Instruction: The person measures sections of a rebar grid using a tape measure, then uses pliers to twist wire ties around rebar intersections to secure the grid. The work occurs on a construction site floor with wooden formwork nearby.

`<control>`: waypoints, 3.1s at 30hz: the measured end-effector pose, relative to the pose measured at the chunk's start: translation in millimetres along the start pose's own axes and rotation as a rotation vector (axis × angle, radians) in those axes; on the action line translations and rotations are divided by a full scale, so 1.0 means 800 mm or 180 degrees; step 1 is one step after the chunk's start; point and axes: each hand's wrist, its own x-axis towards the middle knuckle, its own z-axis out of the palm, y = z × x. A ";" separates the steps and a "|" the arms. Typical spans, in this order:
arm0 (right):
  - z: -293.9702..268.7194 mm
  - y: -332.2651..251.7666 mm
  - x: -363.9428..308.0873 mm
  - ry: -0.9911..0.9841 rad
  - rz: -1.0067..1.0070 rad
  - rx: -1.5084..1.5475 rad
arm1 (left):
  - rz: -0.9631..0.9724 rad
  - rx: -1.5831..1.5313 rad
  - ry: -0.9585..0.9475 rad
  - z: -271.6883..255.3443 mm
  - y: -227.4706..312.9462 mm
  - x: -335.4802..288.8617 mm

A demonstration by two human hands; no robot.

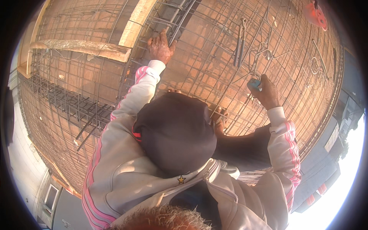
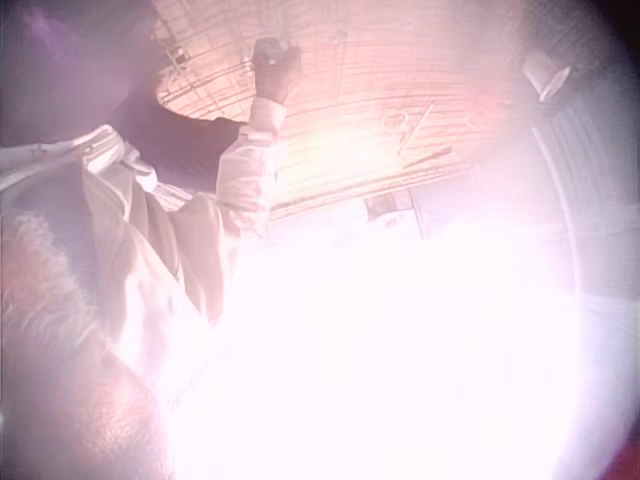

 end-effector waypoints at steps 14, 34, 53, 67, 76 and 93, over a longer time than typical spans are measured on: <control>0.033 -0.136 0.103 -0.1595 -0.1570 0.1519 | -0.0912 -0.4643 -0.2168 -0.102 0.131 -0.037; 0.047 -0.216 0.080 -0.1825 -0.1904 0.1263 | -0.1843 -0.4703 -0.2050 -0.169 0.031 -0.045; 0.016 -0.100 0.093 -0.2455 -0.0525 0.2084 | -0.2774 -0.4091 0.2056 -0.258 -0.264 0.067; 0.005 -0.235 0.102 -0.2614 -0.0736 0.2473 | -0.2495 -0.4103 0.0273 -0.132 0.027 0.028; -0.007 -0.085 0.048 -0.2990 -0.0247 0.1993 | -0.2940 -0.2108 0.2285 -0.227 -0.376 0.173; 0.061 -0.255 0.159 -0.2529 -0.0612 0.2240 | -0.1913 -0.0905 0.1943 -0.183 -0.257 0.081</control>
